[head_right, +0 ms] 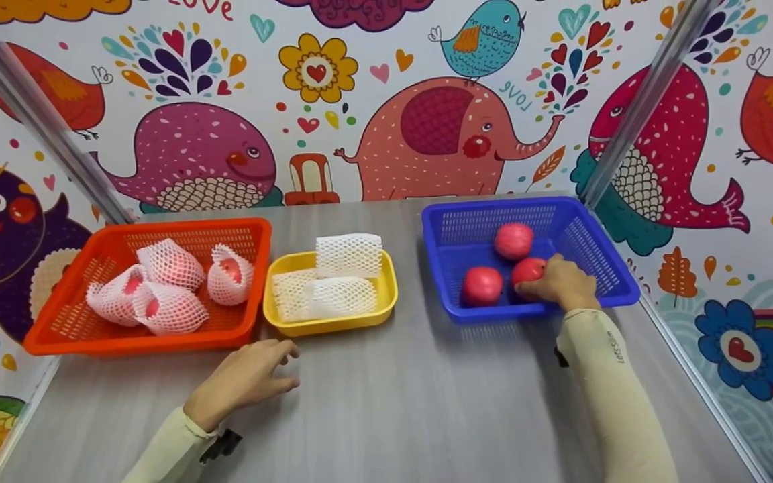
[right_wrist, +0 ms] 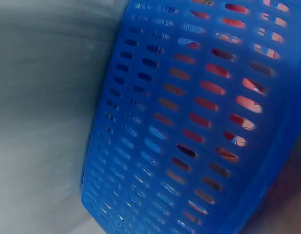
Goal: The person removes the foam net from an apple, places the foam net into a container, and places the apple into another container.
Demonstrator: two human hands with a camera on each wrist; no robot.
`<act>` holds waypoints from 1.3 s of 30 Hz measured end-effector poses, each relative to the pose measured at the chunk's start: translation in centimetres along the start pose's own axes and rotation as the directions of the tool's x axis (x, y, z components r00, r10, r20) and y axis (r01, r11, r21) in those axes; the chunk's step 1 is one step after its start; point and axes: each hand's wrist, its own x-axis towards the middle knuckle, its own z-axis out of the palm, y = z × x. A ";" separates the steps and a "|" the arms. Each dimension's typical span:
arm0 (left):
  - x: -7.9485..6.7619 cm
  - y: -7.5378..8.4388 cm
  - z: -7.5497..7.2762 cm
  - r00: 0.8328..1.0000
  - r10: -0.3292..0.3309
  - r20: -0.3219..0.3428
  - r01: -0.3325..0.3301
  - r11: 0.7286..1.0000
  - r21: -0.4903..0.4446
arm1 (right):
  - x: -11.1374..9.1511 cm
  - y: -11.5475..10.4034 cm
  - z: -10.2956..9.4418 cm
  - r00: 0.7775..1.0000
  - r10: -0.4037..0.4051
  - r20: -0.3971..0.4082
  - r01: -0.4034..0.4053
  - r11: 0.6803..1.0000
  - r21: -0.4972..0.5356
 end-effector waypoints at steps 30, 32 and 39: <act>0.5 0.5 -0.3 0.999 0.003 0.044 -0.002 1.000 -0.017 | -3.5 -5.5 -0.6 0.966 -0.182 -0.186 0.190 0.982 0.023; 0.5 0.5 -0.4 0.999 -0.001 0.049 0.002 1.000 -0.020 | -4.2 -6.6 -0.2 0.953 -0.219 -0.211 0.226 0.974 0.012; 0.5 0.5 -0.3 0.998 -0.008 0.066 0.010 1.000 -0.029 | -6.5 -10.1 2.1 0.857 -0.377 -0.352 0.382 0.922 -0.059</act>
